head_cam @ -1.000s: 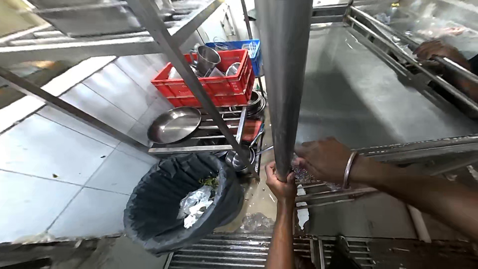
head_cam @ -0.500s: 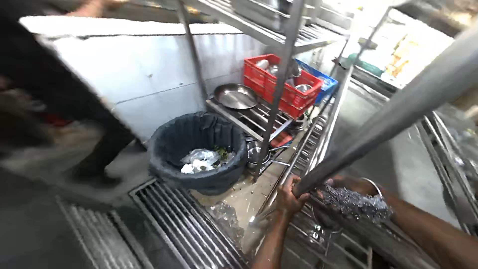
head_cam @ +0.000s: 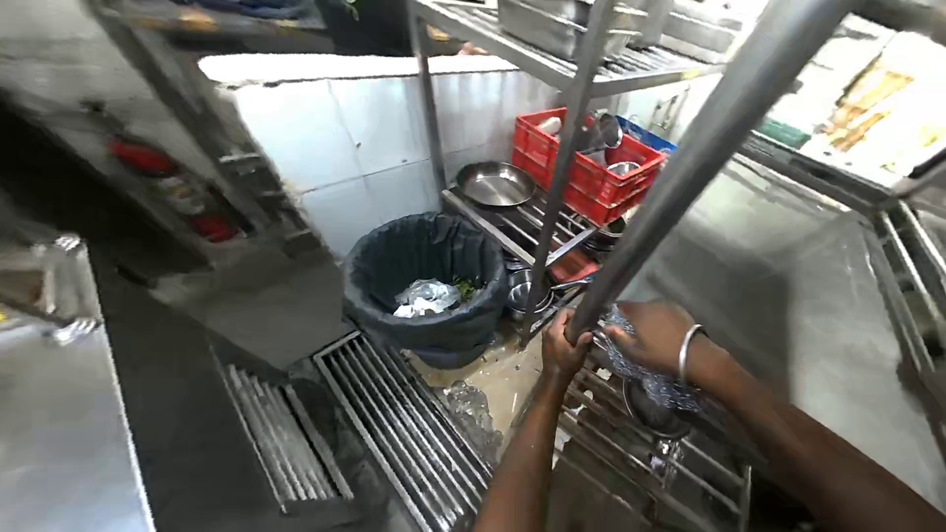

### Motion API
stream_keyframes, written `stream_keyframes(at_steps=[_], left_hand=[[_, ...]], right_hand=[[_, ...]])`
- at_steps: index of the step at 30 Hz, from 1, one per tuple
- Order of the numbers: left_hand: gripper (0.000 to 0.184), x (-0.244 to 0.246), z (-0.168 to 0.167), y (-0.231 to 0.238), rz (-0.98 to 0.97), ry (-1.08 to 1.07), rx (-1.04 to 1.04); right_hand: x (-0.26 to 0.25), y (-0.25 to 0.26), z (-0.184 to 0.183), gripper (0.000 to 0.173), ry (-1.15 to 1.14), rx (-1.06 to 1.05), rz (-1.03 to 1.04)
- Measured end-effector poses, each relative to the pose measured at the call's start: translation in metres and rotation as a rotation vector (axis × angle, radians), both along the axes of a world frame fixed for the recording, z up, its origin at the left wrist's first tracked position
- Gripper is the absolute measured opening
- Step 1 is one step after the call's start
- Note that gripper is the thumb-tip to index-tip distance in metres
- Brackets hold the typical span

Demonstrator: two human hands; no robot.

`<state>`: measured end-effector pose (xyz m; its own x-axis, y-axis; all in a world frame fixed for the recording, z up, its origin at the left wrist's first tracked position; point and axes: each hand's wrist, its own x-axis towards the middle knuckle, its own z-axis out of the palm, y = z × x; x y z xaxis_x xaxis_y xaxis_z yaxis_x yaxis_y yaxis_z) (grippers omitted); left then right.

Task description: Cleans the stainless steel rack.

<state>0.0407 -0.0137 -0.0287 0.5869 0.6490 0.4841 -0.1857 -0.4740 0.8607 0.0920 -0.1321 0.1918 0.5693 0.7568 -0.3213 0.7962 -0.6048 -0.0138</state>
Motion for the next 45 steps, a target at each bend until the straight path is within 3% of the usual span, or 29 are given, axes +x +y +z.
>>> stream_keyframes(at_steps=[2,5,8,11,14,18,23,26,29,33,38,40,42,43,45], left_hand=[[0.097,0.011,0.005,0.003,0.045,-0.070,0.026],[0.099,0.014,0.005,0.005,-0.029,-0.055,-0.006],[0.088,0.010,-0.002,0.007,-0.076,-0.029,-0.017],[0.082,0.003,-0.005,0.008,-0.108,0.036,-0.009],[0.078,-0.003,-0.011,0.013,-0.165,0.056,-0.011],[0.092,-0.001,-0.011,0.017,-0.161,0.016,0.009],[0.103,-0.002,-0.014,0.019,-0.089,-0.014,0.092],[0.100,-0.004,-0.017,0.018,-0.113,-0.048,0.044],[0.100,-0.001,-0.025,0.016,-0.121,-0.059,-0.035],[0.094,0.000,-0.034,0.015,-0.139,-0.071,-0.096],[0.096,0.003,-0.026,0.012,-0.105,-0.042,-0.092],[0.087,0.001,-0.020,0.011,-0.079,-0.026,-0.055],[0.082,0.000,-0.019,0.009,-0.068,-0.021,-0.035],[0.081,0.001,-0.018,0.008,-0.059,-0.026,-0.026],[0.080,0.002,-0.015,0.008,-0.048,-0.005,-0.019]], right_hand=[[-0.022,0.000,-0.011,0.042,-0.172,0.084,-0.130],[-0.041,-0.002,-0.050,0.024,-0.558,0.451,-0.171],[-0.040,0.000,-0.094,0.030,-0.881,0.783,-0.176],[-0.043,0.009,-0.106,0.025,-0.969,0.869,-0.253],[-0.051,0.008,-0.087,0.021,-0.793,0.723,-0.263],[-0.051,0.005,-0.036,0.034,-0.256,0.401,-0.328],[-0.021,0.005,-0.009,0.045,0.221,0.292,-0.263],[-0.001,0.006,-0.011,0.025,0.555,0.419,-0.161],[0.018,0.004,-0.017,0.015,0.901,0.447,-0.147],[0.051,0.006,-0.040,0.022,1.307,0.398,-0.112],[0.083,0.012,-0.057,0.023,1.616,0.237,0.054],[0.086,0.012,-0.060,0.018,1.652,0.223,0.069],[0.071,0.003,-0.049,0.021,1.539,0.302,-0.001],[0.060,-0.002,-0.038,0.022,1.378,0.368,-0.048],[0.034,-0.007,-0.020,0.019,0.776,0.374,-0.048]])
